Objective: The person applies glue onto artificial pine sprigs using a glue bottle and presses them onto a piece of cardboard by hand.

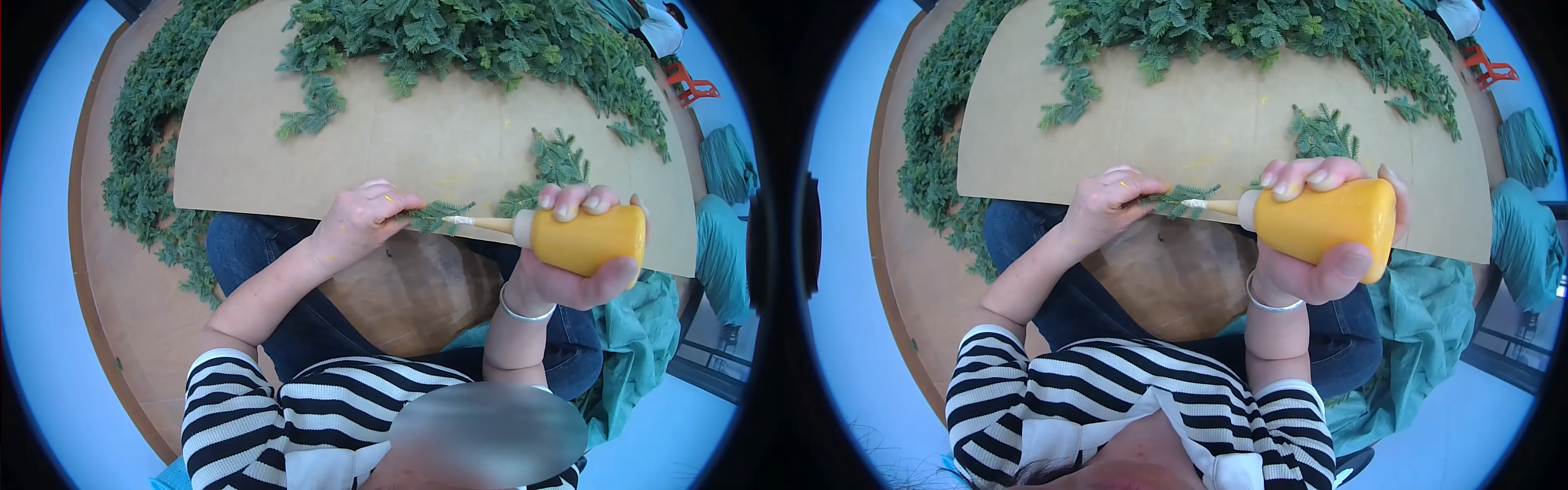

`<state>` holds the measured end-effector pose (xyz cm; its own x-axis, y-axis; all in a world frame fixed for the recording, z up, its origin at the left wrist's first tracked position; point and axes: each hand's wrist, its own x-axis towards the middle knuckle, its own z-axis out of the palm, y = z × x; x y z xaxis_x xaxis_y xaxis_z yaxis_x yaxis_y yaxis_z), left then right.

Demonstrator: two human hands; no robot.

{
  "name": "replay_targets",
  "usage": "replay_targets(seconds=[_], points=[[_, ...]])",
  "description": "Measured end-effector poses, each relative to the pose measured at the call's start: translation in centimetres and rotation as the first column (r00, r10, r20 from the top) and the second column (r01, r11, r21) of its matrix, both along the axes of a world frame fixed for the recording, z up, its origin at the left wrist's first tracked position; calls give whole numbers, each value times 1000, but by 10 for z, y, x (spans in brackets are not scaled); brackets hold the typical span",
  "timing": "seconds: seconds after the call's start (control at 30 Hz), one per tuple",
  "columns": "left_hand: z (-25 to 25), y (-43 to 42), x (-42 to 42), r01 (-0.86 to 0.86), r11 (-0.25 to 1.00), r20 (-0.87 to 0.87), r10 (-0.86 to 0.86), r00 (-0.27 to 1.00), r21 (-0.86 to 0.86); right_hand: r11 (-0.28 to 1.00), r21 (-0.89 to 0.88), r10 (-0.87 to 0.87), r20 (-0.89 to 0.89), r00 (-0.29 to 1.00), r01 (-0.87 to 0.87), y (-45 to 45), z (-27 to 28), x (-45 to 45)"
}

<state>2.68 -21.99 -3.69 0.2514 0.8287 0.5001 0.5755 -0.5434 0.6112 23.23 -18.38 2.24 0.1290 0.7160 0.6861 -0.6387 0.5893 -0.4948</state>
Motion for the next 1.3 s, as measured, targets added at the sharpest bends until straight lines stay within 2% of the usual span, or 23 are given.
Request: replay_targets(seconds=[0.27,0.7,0.77,1.03,1.23,1.3], points=[[1,-2,1,24,1000,18,-24,1000,-12,999,-22,-26,40,999,27,1,-7,5],[3,2,4,73,997,-37,-74,997,-27,992,-93,-89,-15,996,88,11,-16,25],[3,4,4,104,994,-32,-104,994,11,989,-99,-114,-13,993,113,13,-17,28],[10,5,7,93,995,-66,-95,993,-29,984,-157,-101,-105,989,84,25,-23,38],[8,10,9,90,995,-114,-95,989,-48,970,-196,-178,-153,972,147,32,-24,56],[7,19,15,78,996,-144,-83,986,-34,979,-128,-180,-157,971,161,26,-14,67]])
